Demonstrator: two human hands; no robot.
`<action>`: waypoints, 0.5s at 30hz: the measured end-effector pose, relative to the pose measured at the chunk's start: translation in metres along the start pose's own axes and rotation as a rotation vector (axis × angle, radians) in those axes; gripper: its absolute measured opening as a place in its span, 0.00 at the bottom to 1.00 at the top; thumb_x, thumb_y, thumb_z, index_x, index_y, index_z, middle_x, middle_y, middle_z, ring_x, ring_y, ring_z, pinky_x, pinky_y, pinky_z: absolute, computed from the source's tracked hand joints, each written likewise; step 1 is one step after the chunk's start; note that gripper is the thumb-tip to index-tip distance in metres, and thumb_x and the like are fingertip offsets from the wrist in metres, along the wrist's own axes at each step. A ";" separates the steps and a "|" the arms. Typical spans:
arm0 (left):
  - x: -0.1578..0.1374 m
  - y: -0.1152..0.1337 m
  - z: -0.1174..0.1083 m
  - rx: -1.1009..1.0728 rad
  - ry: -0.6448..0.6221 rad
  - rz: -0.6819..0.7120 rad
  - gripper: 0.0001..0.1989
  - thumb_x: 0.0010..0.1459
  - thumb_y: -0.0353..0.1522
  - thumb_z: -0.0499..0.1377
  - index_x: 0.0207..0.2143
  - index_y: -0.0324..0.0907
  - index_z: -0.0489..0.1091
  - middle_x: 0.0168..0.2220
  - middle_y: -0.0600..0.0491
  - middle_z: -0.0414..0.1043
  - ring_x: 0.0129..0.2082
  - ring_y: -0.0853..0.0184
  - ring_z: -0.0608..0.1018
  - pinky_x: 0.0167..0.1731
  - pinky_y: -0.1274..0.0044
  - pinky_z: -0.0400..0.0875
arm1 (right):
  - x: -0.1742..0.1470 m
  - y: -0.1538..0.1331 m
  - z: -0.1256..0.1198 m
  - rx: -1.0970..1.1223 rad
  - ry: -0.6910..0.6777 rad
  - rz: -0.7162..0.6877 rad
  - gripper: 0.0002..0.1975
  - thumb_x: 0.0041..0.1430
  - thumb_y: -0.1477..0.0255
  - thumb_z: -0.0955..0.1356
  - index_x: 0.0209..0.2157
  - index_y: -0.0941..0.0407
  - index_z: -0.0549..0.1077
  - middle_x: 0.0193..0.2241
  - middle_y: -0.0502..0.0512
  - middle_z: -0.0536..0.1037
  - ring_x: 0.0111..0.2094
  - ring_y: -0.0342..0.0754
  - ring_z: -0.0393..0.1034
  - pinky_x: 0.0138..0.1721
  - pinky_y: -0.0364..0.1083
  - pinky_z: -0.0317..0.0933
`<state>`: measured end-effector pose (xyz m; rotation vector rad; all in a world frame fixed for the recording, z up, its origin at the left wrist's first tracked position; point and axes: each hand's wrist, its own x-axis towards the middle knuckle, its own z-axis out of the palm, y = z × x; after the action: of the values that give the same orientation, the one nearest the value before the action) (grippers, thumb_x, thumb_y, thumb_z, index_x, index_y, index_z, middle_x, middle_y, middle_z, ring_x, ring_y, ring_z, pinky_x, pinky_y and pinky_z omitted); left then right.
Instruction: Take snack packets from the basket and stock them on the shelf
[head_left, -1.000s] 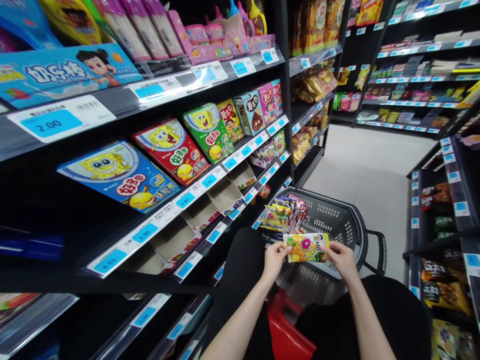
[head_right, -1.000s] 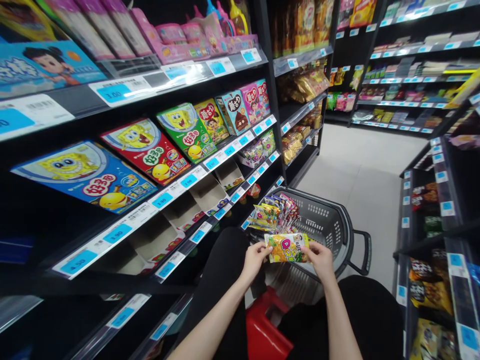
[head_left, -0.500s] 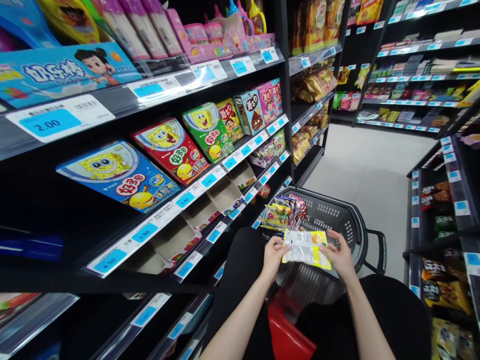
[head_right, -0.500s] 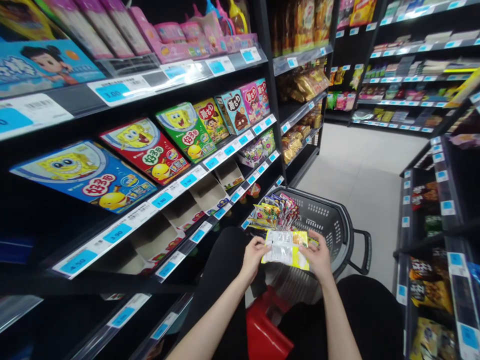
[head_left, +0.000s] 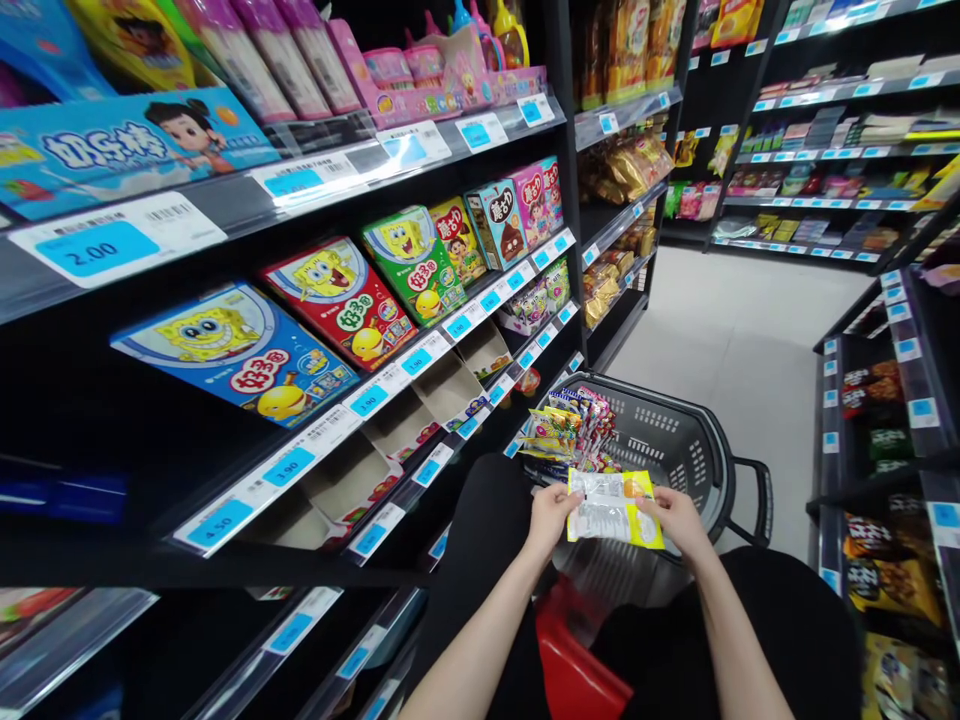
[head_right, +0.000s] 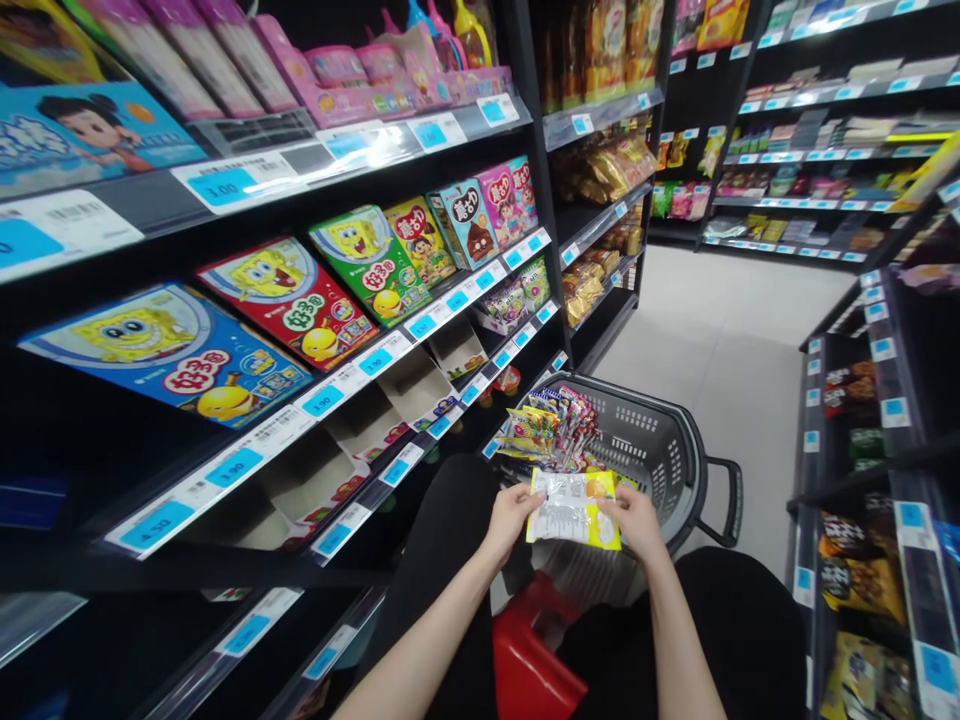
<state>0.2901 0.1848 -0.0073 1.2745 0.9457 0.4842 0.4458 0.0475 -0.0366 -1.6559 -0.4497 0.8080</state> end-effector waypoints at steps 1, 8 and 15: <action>0.000 0.000 0.000 0.024 0.004 0.010 0.12 0.36 0.36 0.64 0.15 0.37 0.66 0.14 0.58 0.66 0.15 0.74 0.66 0.17 0.82 0.57 | 0.001 0.001 -0.001 -0.028 -0.006 -0.010 0.15 0.34 0.62 0.72 0.19 0.60 0.72 0.13 0.50 0.71 0.16 0.44 0.64 0.17 0.41 0.55; 0.000 -0.002 -0.001 -0.047 -0.087 -0.113 0.09 0.40 0.35 0.60 0.19 0.37 0.68 0.15 0.56 0.68 0.16 0.71 0.70 0.20 0.79 0.65 | -0.004 -0.006 -0.005 -0.033 -0.028 -0.047 0.19 0.38 0.56 0.70 0.23 0.59 0.72 0.10 0.48 0.68 0.12 0.42 0.60 0.13 0.40 0.51; 0.002 -0.004 -0.002 -0.121 -0.024 -0.112 0.10 0.43 0.35 0.58 0.20 0.35 0.72 0.22 0.49 0.73 0.26 0.65 0.74 0.28 0.75 0.69 | -0.005 -0.015 -0.003 0.151 -0.026 -0.001 0.26 0.44 0.48 0.62 0.20 0.58 0.70 0.12 0.52 0.70 0.14 0.45 0.64 0.14 0.41 0.54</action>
<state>0.2887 0.1868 -0.0118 1.1097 0.9476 0.4315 0.4466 0.0452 -0.0210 -1.5073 -0.3978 0.8426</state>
